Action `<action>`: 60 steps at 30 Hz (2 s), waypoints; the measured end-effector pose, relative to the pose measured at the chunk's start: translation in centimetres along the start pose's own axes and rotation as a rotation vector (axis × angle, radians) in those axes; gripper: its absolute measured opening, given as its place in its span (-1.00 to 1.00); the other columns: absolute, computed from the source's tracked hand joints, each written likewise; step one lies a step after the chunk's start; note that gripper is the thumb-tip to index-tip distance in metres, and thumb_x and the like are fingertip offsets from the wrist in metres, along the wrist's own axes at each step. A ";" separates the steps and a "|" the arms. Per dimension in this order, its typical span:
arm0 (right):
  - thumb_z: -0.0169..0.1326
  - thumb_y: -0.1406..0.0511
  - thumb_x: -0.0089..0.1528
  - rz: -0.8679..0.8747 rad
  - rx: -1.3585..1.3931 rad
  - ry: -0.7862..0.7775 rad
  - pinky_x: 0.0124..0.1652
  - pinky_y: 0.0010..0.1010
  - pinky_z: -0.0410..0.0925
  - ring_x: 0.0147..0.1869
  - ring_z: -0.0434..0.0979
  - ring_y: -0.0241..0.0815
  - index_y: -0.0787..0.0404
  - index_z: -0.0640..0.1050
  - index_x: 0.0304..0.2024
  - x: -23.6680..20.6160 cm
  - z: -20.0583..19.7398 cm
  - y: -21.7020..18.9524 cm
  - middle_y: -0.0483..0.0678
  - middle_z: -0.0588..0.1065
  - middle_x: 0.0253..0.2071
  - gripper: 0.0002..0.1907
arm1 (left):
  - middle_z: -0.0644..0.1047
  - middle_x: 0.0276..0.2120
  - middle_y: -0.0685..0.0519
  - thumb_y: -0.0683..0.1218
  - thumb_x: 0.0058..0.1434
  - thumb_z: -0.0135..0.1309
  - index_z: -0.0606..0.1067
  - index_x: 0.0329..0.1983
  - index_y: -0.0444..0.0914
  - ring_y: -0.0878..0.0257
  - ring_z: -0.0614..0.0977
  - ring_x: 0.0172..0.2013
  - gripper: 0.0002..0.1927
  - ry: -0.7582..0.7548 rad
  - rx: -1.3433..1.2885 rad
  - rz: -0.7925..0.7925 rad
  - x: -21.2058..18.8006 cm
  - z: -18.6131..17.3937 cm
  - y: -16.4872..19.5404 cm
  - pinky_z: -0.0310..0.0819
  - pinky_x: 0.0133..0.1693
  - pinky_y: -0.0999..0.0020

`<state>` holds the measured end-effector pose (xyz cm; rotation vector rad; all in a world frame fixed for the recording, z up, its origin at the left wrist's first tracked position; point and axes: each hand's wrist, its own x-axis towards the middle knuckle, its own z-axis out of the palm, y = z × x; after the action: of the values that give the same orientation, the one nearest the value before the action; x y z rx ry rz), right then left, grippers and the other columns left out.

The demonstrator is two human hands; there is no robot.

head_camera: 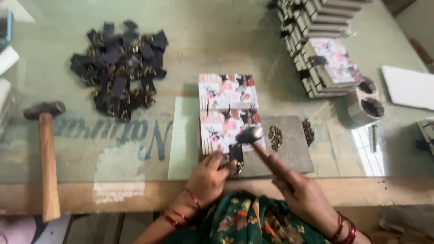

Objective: The person assembles small notebooks by placing metal fasteners into pre-punched holes and securing them with a hammer and punch. They handle stacks of notebooks, fasteners, and tools on a glass table, occasionally moving items aside to access the work area.

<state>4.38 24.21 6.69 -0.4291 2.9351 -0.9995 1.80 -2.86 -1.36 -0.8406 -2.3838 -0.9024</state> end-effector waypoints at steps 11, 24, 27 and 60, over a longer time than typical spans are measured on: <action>0.18 0.31 0.19 -0.161 -0.004 0.011 -0.40 -0.17 0.49 -0.39 0.67 0.09 0.04 0.38 0.33 0.9 0.0 -1.2 0.12 0.62 -0.34 -0.37 | 0.50 -0.03 -0.10 -0.23 0.12 0.10 0.59 0.02 -0.24 -0.08 0.54 0.09 -0.64 -0.008 -0.037 -0.006 -0.2 0.2 -0.3 0.48 0.11 0.06; 0.13 0.31 0.23 -0.259 -0.031 0.102 -0.43 -0.22 0.44 -0.44 0.62 0.04 0.04 0.32 0.37 0.3 0.1 -0.4 0.07 0.57 -0.36 -0.36 | 0.52 -0.06 -0.07 -0.26 0.08 0.10 0.60 0.03 -0.24 -0.10 0.53 0.10 -0.60 -0.032 -0.067 -0.068 -0.4 0.3 0.2 0.48 0.06 0.07; 0.17 0.32 0.18 -0.149 -0.192 -0.110 -0.43 -0.13 0.45 -0.46 0.60 0.15 -0.07 0.39 0.35 0.9 0.4 -0.5 0.10 0.59 -0.39 -0.34 | 0.52 -0.08 -0.04 -0.24 0.14 0.10 0.60 0.03 -0.20 -0.06 0.55 0.07 -0.64 -0.026 -0.004 -0.069 0.0 0.3 0.3 0.50 0.06 0.10; 0.11 0.08 0.30 0.498 -0.743 0.350 -0.26 -0.17 0.48 -0.29 0.63 0.01 -0.31 0.47 0.35 -1.9 -6.8 13.5 0.00 0.57 -0.21 -0.47 | 0.44 0.14 -0.24 0.00 0.14 0.00 0.43 0.23 -0.35 -0.11 0.44 0.13 -0.40 -0.083 0.193 -0.114 2.1 0.7 1.0 0.26 0.16 -0.05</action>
<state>2.07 39.00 3.80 0.5286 3.3502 0.1033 0.85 -1.01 -0.16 -0.6858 -2.5636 -0.6771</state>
